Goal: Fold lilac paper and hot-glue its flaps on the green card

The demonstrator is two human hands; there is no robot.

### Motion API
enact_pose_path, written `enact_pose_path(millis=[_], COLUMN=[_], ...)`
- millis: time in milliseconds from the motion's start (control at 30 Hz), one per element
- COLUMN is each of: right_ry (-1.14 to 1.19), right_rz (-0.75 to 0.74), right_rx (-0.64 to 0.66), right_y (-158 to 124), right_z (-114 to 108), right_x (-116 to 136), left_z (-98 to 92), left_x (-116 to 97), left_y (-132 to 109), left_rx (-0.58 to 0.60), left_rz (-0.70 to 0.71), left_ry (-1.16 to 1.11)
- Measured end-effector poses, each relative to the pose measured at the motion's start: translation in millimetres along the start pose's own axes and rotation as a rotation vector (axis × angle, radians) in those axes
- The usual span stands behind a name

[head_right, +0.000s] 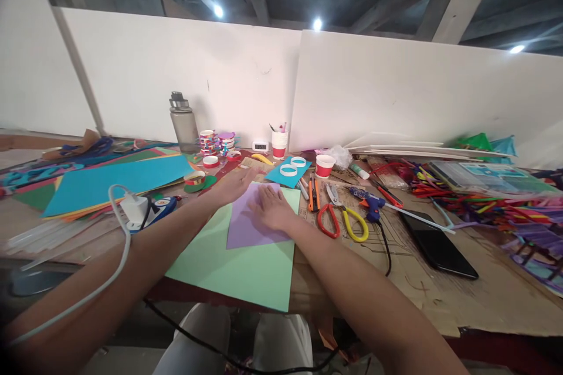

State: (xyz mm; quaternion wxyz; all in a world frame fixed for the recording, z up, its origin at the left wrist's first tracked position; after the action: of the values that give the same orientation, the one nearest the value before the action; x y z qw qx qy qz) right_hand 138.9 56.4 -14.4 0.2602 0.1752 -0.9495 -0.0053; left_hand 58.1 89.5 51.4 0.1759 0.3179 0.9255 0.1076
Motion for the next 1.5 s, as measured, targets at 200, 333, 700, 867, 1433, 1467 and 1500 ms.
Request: enact_pose_path(millis=[200, 333, 700, 867, 1433, 1467, 1500], right_ry=[0.291, 0.161, -0.172, 0.046, 0.144, 0.158, 0.133], right_rz=[0.047, -0.100, -0.170, -0.157, -0.087, -0.068, -0.058], right_rx=[-0.216, -0.264, 0.060, 0.020, -0.100, -0.173, -0.225], right_y=[-11.7, -3.8, 20.2, 23.2, 32.8, 32.6, 31.6], right_z=[-51.2, -62.9, 45.8, 27.3, 0.6, -10.7, -17.6], right_x=[-5.5, 32.0, 72.5, 61.9, 43.9, 37.2, 31.8], left_z=[-25.5, -43.3, -41.3, -47.9, -43.1, -42.7, -42.7], left_x=[47.4, 74.1, 68.6, 78.7, 85.9, 84.6, 83.4], left_y=[-11.2, -27.1, -26.1, -28.0, -25.8, -25.4, -25.4], left_rx=[-0.474, -0.745, -0.861, -0.920, -0.885, -0.879, -0.875], left_rz=[-0.159, -0.264, -0.188, -0.231, -0.282, -0.278, -0.273], left_ry=[-0.316, -0.456, -0.605, -0.710, -0.640, -0.626, -0.612])
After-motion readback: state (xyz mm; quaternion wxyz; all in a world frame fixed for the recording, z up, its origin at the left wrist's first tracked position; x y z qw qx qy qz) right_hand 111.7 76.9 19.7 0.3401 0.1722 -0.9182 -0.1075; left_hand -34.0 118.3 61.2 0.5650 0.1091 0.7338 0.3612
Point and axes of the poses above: each hand's wrist, its own y-axis towards the middle knuckle, its own z-axis out of the palm, x = y × z, the point moved 9 cm from there along y, towards the middle knuckle, and after that the axes turned 5 degrees about y, right-handed, at the moved point
